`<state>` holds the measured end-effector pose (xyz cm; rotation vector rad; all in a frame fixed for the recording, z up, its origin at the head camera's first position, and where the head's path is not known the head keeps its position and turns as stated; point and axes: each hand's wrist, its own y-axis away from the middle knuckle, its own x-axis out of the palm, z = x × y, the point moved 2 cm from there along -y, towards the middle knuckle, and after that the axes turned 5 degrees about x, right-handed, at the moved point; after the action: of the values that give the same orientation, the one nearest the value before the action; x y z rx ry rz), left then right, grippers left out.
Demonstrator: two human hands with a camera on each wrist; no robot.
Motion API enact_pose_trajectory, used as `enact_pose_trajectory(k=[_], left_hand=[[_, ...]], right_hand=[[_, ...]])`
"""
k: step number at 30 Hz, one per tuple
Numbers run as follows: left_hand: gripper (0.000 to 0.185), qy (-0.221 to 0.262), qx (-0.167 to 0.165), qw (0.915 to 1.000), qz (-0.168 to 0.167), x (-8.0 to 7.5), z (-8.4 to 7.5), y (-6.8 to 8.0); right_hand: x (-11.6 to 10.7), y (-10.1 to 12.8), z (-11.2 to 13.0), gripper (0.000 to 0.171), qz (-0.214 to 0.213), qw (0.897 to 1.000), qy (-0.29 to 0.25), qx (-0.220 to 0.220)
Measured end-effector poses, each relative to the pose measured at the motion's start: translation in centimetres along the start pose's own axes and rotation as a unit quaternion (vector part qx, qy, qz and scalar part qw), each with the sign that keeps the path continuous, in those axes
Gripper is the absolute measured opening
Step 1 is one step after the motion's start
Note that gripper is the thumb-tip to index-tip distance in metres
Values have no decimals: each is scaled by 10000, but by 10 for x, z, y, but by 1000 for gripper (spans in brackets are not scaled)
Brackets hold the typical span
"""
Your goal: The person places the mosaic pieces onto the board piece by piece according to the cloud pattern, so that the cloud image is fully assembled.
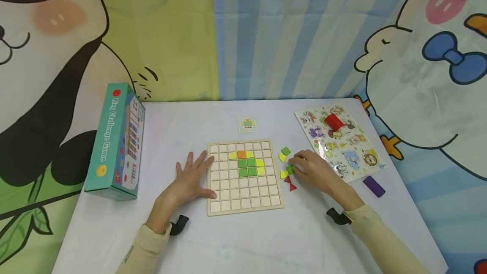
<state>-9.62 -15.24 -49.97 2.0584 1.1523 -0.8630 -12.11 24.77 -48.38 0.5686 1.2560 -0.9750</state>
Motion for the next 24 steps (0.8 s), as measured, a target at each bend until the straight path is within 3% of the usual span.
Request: enact_pose_trajectory(k=[7,15,24], left_hand=[[119,-11,25,10000,-44,0,0,1],[118,41,-6,10000,-46,-1,-1,0],[118,39,-42,10000,-35,0,-1,0]], right_hand=[[2,9,1,37,308,9994,-41,149],[3,9,-4,28,149,9998,-94,98],[10,10,-11,30,116,9997,-99,215]])
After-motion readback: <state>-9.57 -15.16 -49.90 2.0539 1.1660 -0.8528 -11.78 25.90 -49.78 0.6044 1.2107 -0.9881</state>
